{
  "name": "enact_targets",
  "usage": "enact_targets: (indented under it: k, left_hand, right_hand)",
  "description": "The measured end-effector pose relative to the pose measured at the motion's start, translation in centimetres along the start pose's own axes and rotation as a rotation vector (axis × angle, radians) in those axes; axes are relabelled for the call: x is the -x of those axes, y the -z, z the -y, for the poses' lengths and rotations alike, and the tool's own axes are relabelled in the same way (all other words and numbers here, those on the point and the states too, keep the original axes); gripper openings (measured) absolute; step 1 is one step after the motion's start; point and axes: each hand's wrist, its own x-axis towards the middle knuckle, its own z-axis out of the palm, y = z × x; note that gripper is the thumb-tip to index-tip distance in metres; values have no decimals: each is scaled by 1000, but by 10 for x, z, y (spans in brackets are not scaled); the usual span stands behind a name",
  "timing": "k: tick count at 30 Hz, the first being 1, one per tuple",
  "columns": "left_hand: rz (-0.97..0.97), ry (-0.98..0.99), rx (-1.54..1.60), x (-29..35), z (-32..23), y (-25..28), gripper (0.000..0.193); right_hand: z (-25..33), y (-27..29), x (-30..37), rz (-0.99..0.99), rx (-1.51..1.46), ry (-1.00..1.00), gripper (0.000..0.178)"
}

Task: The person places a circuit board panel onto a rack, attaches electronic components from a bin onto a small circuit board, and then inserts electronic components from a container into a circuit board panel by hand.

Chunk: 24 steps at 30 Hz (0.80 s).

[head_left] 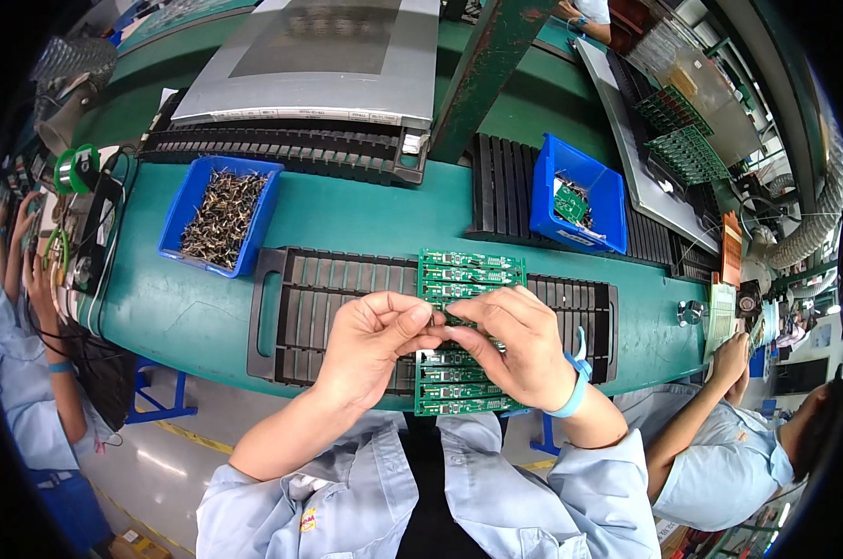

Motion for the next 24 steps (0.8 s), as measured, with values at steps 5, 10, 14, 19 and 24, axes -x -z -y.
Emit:
enact_targets:
  k: [5, 10, 14, 19, 24]
  left_hand:
    - [-46, -89, -110, 1, 7, -10, 19]
    - [-64, -199, -268, 2, 7, -16, 23]
    - [-33, -202, -325, 2, 7, -18, 26]
    - [-57, -172, -105, 1, -3, -13, 27]
    - [-139, -59, 245, 5, -18, -7, 26]
  right_hand:
    - [1, -7, 2, -51, -129, -53, 16]
    - [-2, -12, 6, -92, -153, -61, 15]
    - [-2, -10, 8, -105, -166, -100, 13]
    - [-15, 4, 16, 3, -111, -179, 10]
    - [-23, 7, 25, 122, -61, -226, 8]
